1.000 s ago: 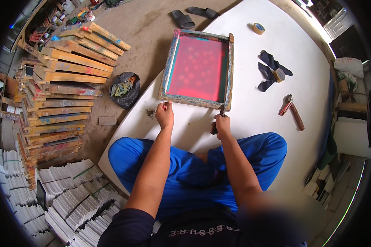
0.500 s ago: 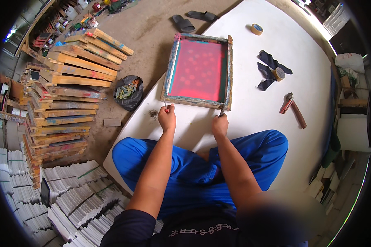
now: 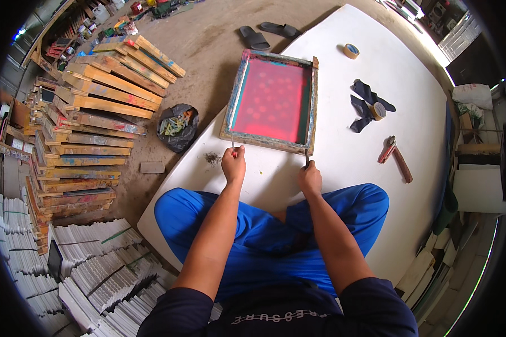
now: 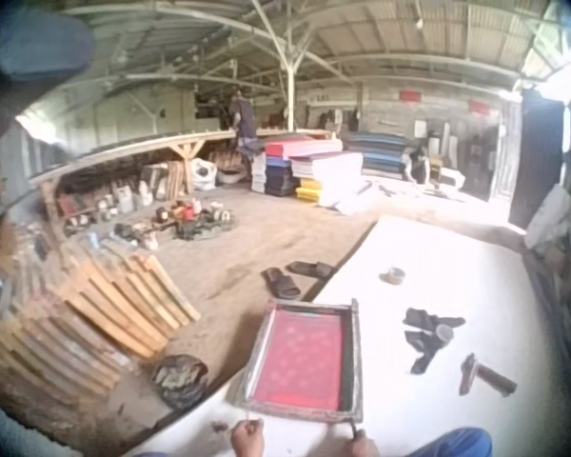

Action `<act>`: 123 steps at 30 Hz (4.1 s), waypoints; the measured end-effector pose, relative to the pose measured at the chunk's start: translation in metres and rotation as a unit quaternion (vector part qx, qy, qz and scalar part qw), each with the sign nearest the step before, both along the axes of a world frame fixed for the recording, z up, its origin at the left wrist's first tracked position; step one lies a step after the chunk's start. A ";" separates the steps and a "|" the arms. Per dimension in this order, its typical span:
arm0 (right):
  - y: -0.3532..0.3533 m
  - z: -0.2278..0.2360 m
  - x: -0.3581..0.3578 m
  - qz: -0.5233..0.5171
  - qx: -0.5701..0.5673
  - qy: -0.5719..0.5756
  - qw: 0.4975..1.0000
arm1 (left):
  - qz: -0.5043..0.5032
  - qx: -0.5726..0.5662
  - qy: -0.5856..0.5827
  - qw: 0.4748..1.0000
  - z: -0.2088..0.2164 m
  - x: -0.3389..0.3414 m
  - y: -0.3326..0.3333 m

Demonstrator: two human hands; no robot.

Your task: The person sits cross-legged on the floor and uses a small metal tool to scrape or clean the edge of a rectangular screen printing frame with a red mesh. The person repeatedly works along the frame's perimeter, occasionally pausing to adjust their grip.

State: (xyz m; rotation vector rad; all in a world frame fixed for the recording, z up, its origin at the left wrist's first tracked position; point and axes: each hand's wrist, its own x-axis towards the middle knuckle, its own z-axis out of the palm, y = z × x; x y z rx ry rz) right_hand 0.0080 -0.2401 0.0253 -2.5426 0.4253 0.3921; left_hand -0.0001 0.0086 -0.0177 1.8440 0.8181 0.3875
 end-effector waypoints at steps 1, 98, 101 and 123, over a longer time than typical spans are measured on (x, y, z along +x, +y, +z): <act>0.001 -0.004 0.000 0.000 0.005 -0.047 0.999 | -0.005 0.004 -0.003 1.000 -0.004 0.001 0.001; 0.076 0.011 -0.027 0.198 0.304 0.172 0.916 | -0.152 -0.358 0.128 0.912 0.040 -0.025 0.010; 0.073 -0.006 -0.021 0.206 0.358 0.167 0.895 | -0.151 -0.376 0.127 0.905 0.034 -0.024 0.014; 0.013 0.004 0.007 0.057 0.355 0.197 0.912 | 0.149 -0.070 0.033 0.986 -0.019 -0.001 0.054</act>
